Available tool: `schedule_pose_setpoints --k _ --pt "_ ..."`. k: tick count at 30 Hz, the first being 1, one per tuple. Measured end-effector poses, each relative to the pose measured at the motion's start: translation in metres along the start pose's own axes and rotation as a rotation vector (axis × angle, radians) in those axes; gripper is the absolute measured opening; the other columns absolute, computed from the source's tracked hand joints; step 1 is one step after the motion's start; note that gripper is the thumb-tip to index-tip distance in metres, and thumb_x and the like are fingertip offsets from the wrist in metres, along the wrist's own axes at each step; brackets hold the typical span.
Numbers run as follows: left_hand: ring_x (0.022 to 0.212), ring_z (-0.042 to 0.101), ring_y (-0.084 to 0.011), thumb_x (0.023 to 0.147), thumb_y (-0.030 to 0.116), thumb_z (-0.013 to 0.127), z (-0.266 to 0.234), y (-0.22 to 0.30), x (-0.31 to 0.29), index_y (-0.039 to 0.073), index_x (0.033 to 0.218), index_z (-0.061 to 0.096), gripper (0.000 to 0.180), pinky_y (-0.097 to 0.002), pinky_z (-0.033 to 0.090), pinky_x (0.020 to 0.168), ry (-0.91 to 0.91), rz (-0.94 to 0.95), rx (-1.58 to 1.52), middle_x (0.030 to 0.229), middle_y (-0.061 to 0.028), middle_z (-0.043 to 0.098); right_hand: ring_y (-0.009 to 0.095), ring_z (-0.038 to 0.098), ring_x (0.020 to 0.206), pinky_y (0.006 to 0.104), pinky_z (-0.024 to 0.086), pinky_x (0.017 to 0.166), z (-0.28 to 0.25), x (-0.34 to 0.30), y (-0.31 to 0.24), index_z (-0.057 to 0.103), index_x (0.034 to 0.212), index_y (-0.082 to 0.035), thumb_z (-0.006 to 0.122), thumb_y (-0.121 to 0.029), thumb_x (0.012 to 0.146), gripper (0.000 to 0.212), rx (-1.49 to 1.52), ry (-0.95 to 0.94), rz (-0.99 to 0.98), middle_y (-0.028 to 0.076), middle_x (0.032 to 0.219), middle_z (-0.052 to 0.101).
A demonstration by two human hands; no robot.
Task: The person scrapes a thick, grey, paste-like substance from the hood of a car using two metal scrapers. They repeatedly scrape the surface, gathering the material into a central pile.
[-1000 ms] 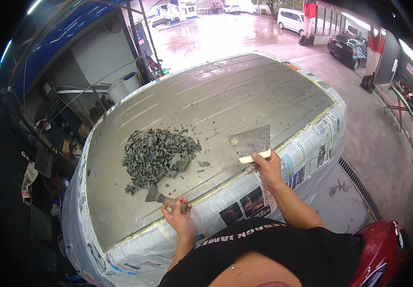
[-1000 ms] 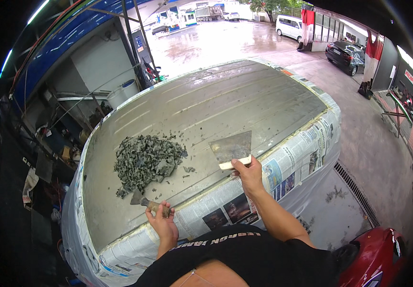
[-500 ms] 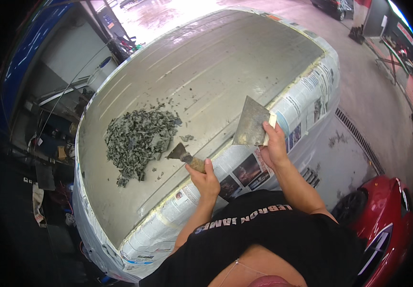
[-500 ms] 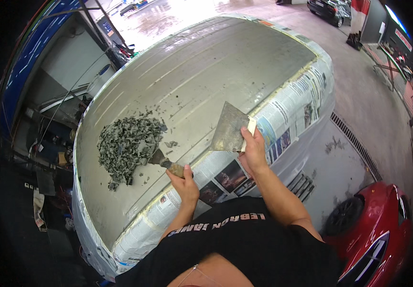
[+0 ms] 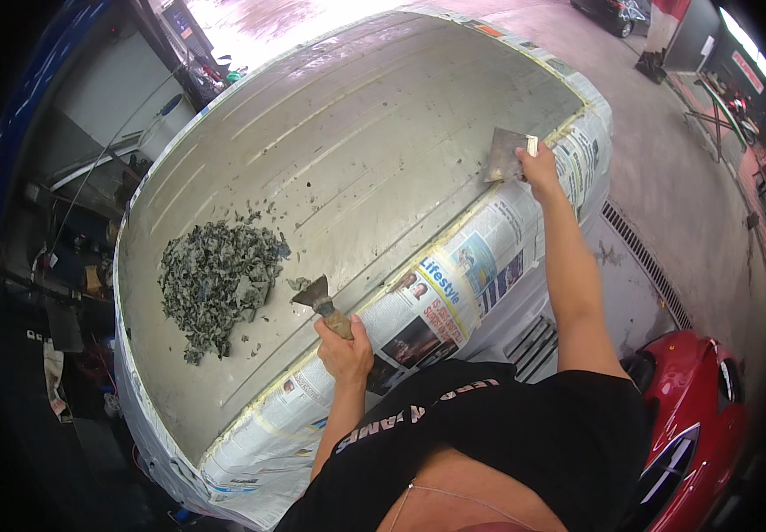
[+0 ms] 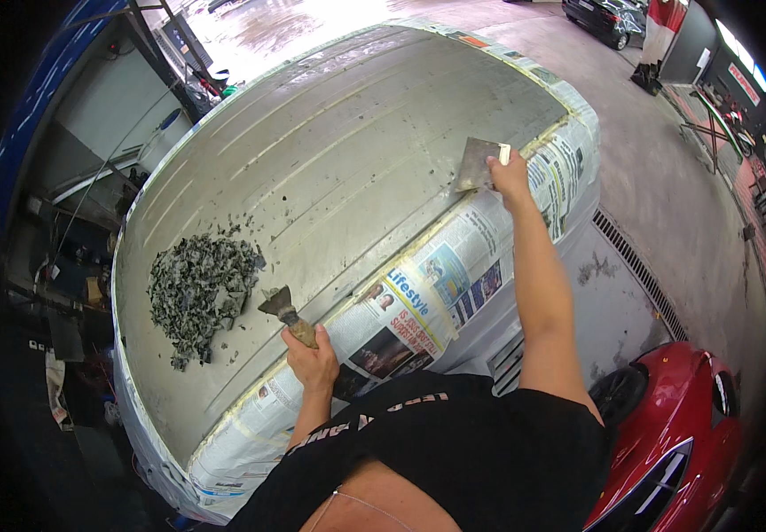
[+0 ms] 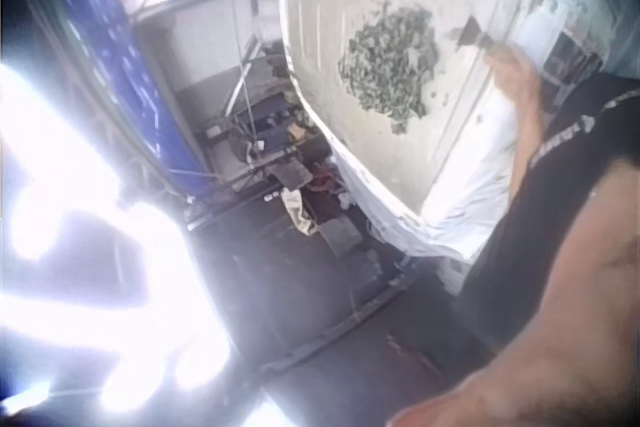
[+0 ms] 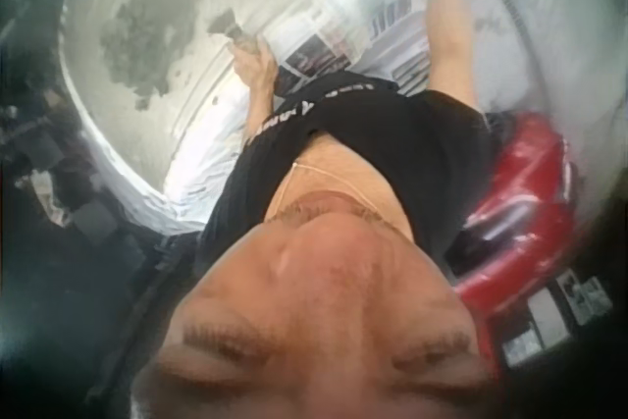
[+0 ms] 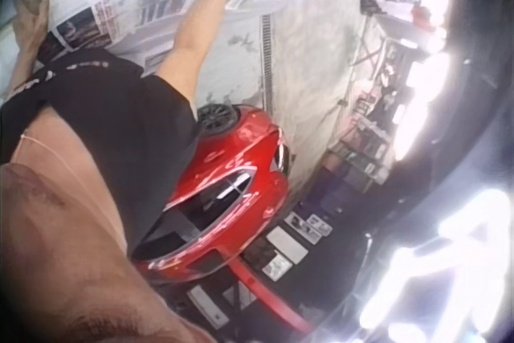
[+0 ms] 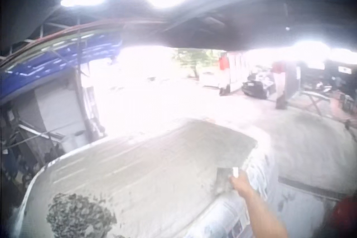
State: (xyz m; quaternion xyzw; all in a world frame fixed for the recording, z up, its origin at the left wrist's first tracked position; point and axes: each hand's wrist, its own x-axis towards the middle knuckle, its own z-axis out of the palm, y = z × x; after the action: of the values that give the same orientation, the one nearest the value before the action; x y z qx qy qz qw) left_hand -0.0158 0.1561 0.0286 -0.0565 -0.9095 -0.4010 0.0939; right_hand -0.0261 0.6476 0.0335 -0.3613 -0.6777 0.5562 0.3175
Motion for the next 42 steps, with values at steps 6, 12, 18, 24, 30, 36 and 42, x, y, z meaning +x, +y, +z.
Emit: schedule_pose_setpoints --k 6,12,18,24,30,36,42 --pt "0.071 0.068 -0.0484 0.087 0.03 0.07 0.011 -0.002 -0.001 -0.004 0.119 0.05 0.05 -0.0539 0.051 0.063 0.07 -0.013 0.03 0.076 -0.0263 0.068 0.017 0.058 0.059 0.0327 0.046 0.047 0.0 0.082 0.027 0.065 0.1 -0.001 0.07 -0.011 0.088 0.016 -0.172 0.003 0.158 0.006 0.076 0.064" --pt "0.068 0.066 -0.0477 0.086 0.028 0.072 0.018 -0.008 0.001 -0.005 0.117 0.051 0.05 -0.0536 0.05 0.061 0.126 -0.006 0.097 0.073 -0.0242 0.067 0.015 0.066 0.081 0.0355 0.053 0.065 0.101 -0.047 -0.015 0.068 0.099 0.001 0.076 -0.021 0.087 0.026 -0.322 -0.357 -0.08 0.008 0.083 0.069" --pt "0.071 0.066 -0.0467 0.083 0.028 0.074 0.017 -0.019 -0.004 -0.006 0.113 0.051 0.05 -0.0517 0.05 0.062 0.111 -0.095 0.158 0.08 -0.0257 0.066 0.015 0.061 0.079 0.0326 0.049 0.061 0.06 0.071 -0.011 0.061 0.123 -0.002 0.068 -0.02 0.093 0.035 -0.037 0.037 -0.026 0.006 0.094 0.066" --pt "0.058 0.063 -0.0366 0.083 0.023 0.074 0.025 -0.034 -0.013 -0.006 0.115 0.049 0.05 -0.0434 0.047 0.053 0.125 -0.053 0.08 0.069 -0.0194 0.061 0.026 0.067 0.094 0.0389 0.051 0.083 0.027 0.189 0.005 0.063 0.124 0.002 0.065 -0.014 0.09 0.037 -0.303 0.049 0.04 0.017 0.107 0.071" --pt "0.054 0.057 -0.0348 0.082 0.021 0.076 0.023 -0.039 -0.017 -0.005 0.1 0.049 0.041 -0.0418 0.045 0.051 0.175 -0.044 0.043 0.066 -0.0143 0.058 0.041 0.055 0.129 0.0438 0.041 0.112 0.14 0.07 -0.04 0.051 0.141 0.003 0.065 -0.027 0.092 0.059 -0.624 -0.541 -0.259 0.03 0.133 0.059" --pt "0.055 0.054 -0.0272 0.083 0.019 0.074 0.019 -0.033 -0.014 -0.003 0.099 0.049 0.036 -0.0366 0.043 0.051 0.199 -0.06 -0.104 0.068 -0.0103 0.056 0.036 0.068 0.109 0.041 0.051 0.094 0.069 0.164 -0.03 0.064 0.125 -0.002 0.066 -0.021 0.091 0.039 -0.425 -0.353 -0.184 0.022 0.12 0.07" --pt "0.054 0.052 -0.0233 0.085 0.018 0.073 0.03 -0.034 -0.013 -0.001 0.097 0.049 0.034 -0.0349 0.043 0.052 0.239 -0.023 -0.051 0.067 -0.0081 0.055 0.035 0.071 0.095 0.0414 0.053 0.085 0.083 0.147 -0.05 0.064 0.121 -0.002 0.075 -0.016 0.084 0.042 -0.64 -0.337 -0.297 0.021 0.109 0.073"
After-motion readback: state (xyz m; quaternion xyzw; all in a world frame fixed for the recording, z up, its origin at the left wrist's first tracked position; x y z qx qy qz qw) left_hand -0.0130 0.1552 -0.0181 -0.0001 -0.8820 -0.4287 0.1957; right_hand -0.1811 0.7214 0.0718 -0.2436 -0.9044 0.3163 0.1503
